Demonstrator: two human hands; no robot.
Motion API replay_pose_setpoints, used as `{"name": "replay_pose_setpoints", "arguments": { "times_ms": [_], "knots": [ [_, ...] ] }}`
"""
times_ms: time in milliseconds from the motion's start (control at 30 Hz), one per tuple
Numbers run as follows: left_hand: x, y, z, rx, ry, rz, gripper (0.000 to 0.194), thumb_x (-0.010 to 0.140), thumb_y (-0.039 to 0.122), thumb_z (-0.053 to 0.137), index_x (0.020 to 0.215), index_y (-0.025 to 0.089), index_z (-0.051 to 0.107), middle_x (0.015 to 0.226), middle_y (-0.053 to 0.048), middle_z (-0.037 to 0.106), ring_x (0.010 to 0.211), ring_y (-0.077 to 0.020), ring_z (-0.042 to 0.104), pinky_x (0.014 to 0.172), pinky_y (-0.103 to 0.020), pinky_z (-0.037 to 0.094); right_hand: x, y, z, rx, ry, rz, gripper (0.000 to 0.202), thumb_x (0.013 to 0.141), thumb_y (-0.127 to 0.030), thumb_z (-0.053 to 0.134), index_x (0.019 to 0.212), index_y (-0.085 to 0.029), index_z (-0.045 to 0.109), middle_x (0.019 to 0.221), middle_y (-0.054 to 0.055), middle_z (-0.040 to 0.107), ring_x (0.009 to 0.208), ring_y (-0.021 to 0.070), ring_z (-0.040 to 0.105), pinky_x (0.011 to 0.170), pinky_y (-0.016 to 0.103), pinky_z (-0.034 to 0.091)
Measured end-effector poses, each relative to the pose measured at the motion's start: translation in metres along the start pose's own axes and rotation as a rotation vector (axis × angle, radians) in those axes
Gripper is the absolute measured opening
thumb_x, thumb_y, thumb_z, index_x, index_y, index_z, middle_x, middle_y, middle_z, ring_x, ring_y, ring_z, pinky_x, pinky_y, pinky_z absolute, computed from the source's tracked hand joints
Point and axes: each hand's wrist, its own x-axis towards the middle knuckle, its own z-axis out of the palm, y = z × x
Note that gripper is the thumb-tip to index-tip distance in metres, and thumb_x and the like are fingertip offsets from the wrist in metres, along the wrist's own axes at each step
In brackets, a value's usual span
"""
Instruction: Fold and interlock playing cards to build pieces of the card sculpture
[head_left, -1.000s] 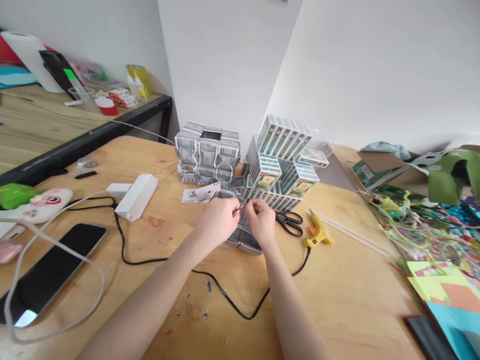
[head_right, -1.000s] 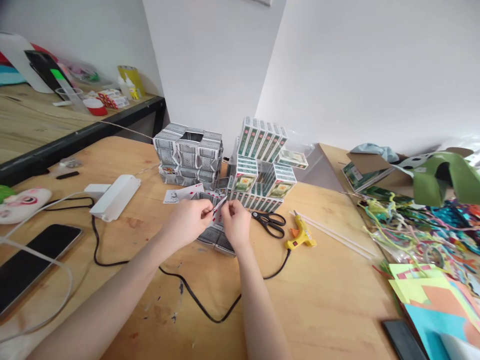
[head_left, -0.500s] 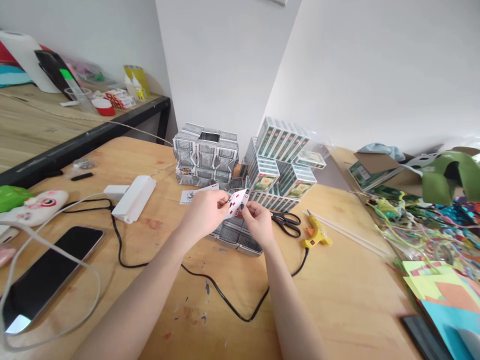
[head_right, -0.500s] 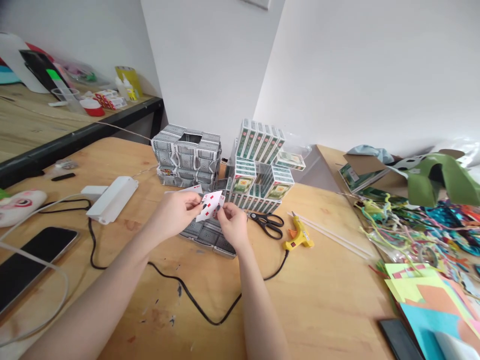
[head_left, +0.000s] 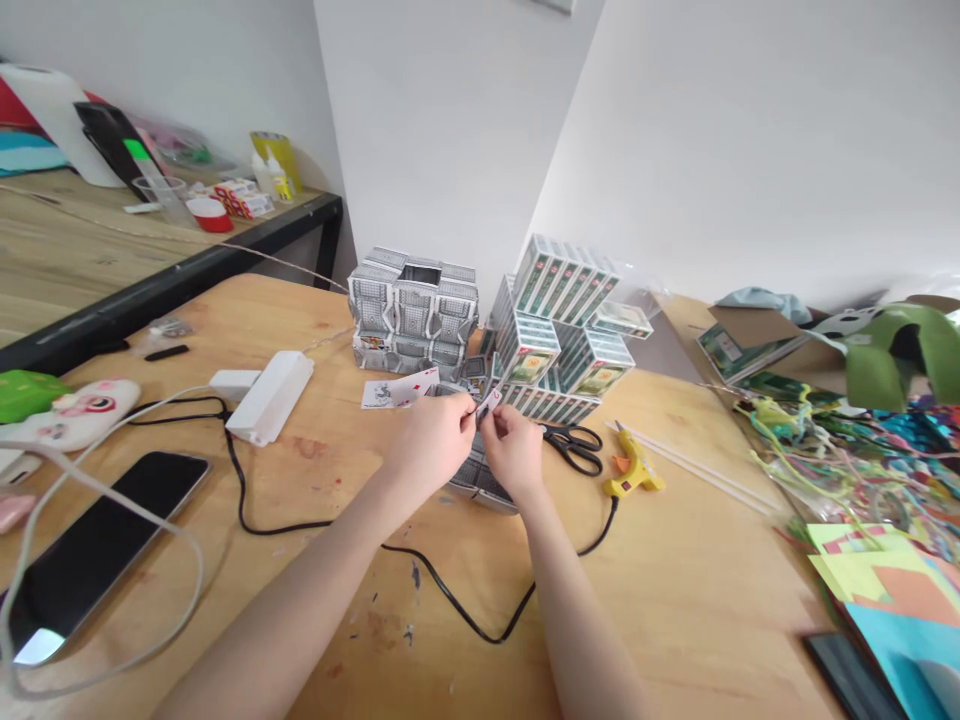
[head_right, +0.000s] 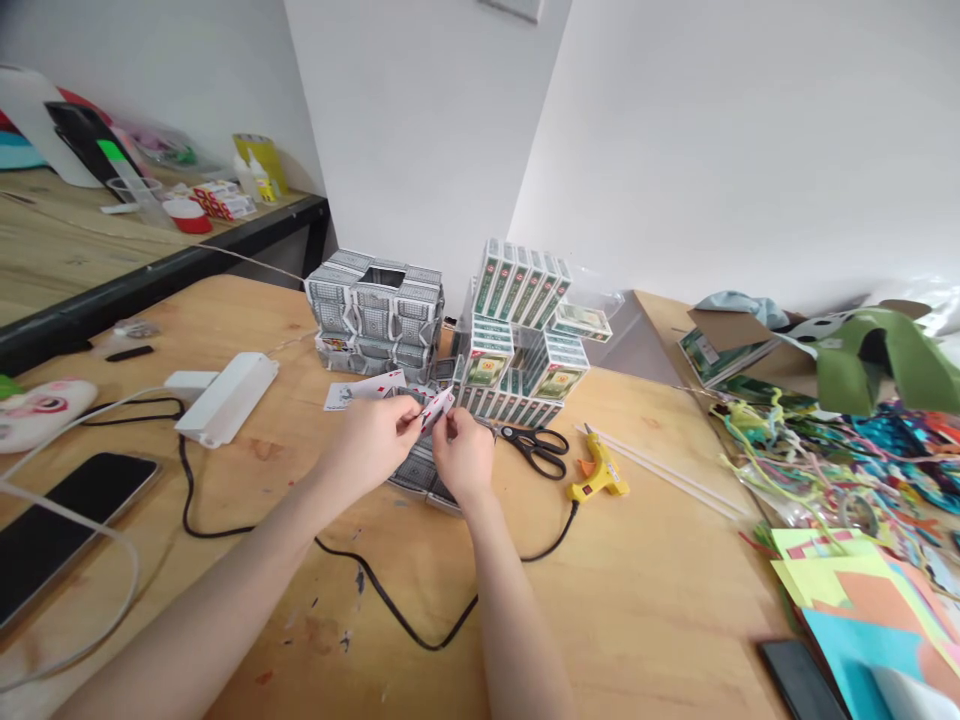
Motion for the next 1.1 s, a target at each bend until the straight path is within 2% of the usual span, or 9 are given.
{"name": "replay_pose_setpoints", "arguments": {
  "times_ms": [100, 233, 433, 567, 733, 867, 933, 1100],
  "knots": [
    [0.000, 0.000, 0.000, -0.002, 0.006, -0.006, 0.017, 0.076, 0.019, 0.046, 0.062, 0.017, 0.054, 0.055, -0.001, 0.055, 0.047, -0.0102, 0.043, 0.048, -0.023, 0.026, 0.002, 0.002, 0.000, 0.157, -0.039, 0.061, 0.019, 0.076, -0.031, 0.047, 0.070, -0.017, 0.059, 0.065, 0.003, 0.066, 0.060, 0.0161, 0.061, 0.058, 0.024, 0.045],
    [0.002, -0.005, -0.002, -0.020, 0.005, -0.001, 0.015, 0.076, 0.019, 0.047, 0.063, 0.017, 0.056, 0.057, -0.002, 0.057, 0.051, -0.0110, 0.047, 0.051, -0.023, 0.029, 0.005, 0.007, 0.001, 0.358, -0.156, 0.129, 0.017, 0.073, -0.029, 0.049, 0.075, -0.017, 0.060, 0.071, 0.005, 0.067, 0.068, 0.0196, 0.064, 0.060, 0.026, 0.049],
    [0.004, -0.008, -0.008, -0.036, -0.005, -0.023, 0.015, 0.075, 0.021, 0.048, 0.062, 0.017, 0.054, 0.056, -0.001, 0.057, 0.051, -0.0111, 0.046, 0.051, -0.023, 0.029, 0.006, 0.007, -0.002, 0.293, -0.216, 0.058, 0.021, 0.076, -0.030, 0.046, 0.070, -0.018, 0.063, 0.067, 0.003, 0.067, 0.065, 0.0187, 0.063, 0.060, 0.027, 0.047],
    [0.005, -0.008, -0.009, -0.068, -0.009, -0.037, 0.013, 0.073, 0.021, 0.049, 0.061, 0.017, 0.053, 0.058, 0.000, 0.056, 0.052, -0.0110, 0.045, 0.050, -0.023, 0.028, 0.005, 0.003, -0.004, 0.189, -0.166, 0.028, 0.024, 0.076, -0.031, 0.046, 0.064, -0.017, 0.063, 0.063, 0.002, 0.066, 0.059, 0.0164, 0.059, 0.057, 0.024, 0.043],
    [0.003, -0.011, -0.001, -0.059, 0.003, -0.026, 0.014, 0.074, 0.022, 0.047, 0.062, 0.018, 0.052, 0.054, 0.001, 0.053, 0.050, -0.0110, 0.045, 0.051, -0.023, 0.029, 0.004, 0.003, -0.002, 0.051, -0.094, 0.012, 0.025, 0.075, -0.030, 0.047, 0.060, -0.016, 0.061, 0.056, 0.001, 0.062, 0.053, 0.0135, 0.054, 0.054, 0.023, 0.040],
    [0.004, -0.011, -0.001, -0.076, -0.019, -0.024, 0.013, 0.074, 0.022, 0.048, 0.062, 0.018, 0.052, 0.054, 0.000, 0.053, 0.051, -0.0109, 0.045, 0.051, -0.023, 0.030, 0.004, 0.004, 0.000, 0.073, -0.093, 0.043, 0.022, 0.073, -0.030, 0.049, 0.061, -0.016, 0.061, 0.057, 0.001, 0.062, 0.054, 0.0140, 0.055, 0.055, 0.023, 0.041],
    [0.005, -0.010, -0.004, -0.089, -0.024, -0.028, 0.013, 0.073, 0.022, 0.048, 0.062, 0.017, 0.053, 0.056, 0.000, 0.054, 0.052, -0.0112, 0.046, 0.051, -0.023, 0.030, 0.005, 0.005, 0.001, 0.158, -0.119, 0.059, 0.021, 0.073, -0.030, 0.049, 0.066, -0.016, 0.063, 0.062, 0.002, 0.065, 0.058, 0.0156, 0.058, 0.058, 0.024, 0.044],
    [0.006, -0.008, -0.010, -0.111, -0.030, -0.055, 0.014, 0.073, 0.022, 0.049, 0.061, 0.017, 0.054, 0.059, -0.001, 0.058, 0.053, -0.0113, 0.048, 0.051, -0.023, 0.031, 0.006, 0.007, 0.003, 0.425, -0.176, 0.065, 0.028, 0.074, -0.028, 0.047, 0.095, -0.018, 0.063, 0.087, 0.004, 0.068, 0.077, 0.0191, 0.063, 0.068, 0.029, 0.050]
  ]
}}
